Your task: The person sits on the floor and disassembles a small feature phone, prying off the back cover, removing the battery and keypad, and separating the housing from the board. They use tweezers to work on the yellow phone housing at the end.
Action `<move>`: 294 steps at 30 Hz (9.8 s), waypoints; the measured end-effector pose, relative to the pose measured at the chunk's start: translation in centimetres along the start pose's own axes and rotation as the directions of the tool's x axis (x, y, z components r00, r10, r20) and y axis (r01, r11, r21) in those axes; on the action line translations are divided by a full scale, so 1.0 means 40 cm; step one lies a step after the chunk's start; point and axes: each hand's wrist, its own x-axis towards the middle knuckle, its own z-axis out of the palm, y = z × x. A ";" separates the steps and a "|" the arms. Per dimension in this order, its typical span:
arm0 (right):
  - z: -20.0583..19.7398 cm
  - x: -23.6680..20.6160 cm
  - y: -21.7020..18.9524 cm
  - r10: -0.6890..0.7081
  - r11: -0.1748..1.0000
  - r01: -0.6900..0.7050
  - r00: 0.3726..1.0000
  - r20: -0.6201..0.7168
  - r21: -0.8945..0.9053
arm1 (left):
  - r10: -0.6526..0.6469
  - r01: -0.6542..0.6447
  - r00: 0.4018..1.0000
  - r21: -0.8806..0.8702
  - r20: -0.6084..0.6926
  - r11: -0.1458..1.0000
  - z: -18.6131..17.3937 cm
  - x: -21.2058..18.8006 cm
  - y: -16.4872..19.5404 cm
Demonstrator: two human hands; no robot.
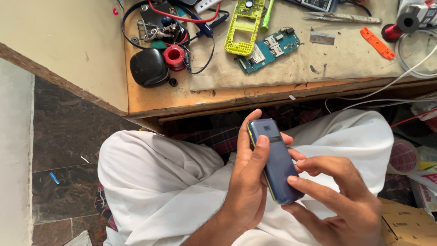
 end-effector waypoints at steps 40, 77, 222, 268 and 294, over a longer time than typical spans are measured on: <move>-0.076 0.464 0.398 0.291 0.848 -0.185 0.946 0.144 -0.496 | 0.308 -0.332 0.919 0.061 0.246 0.941 -0.033 0.129 -0.016; -0.035 0.183 -0.025 0.324 0.946 -0.317 0.936 -0.134 0.070 | 0.526 -0.553 0.833 0.238 0.174 0.798 0.000 0.090 0.010; 0.071 0.035 -0.078 0.445 0.892 -0.411 0.874 -0.195 0.191 | 0.395 -0.348 0.894 0.225 -0.213 0.910 0.040 0.102 0.029; 0.079 0.043 -0.037 0.360 0.910 -0.273 0.893 -0.268 0.312 | 0.446 -0.436 0.892 0.119 -0.073 0.892 0.022 0.111 0.008; -0.013 0.134 0.097 0.271 0.552 -0.463 0.886 0.376 0.694 | 0.362 -0.367 0.926 0.031 0.108 0.930 0.018 0.111 0.022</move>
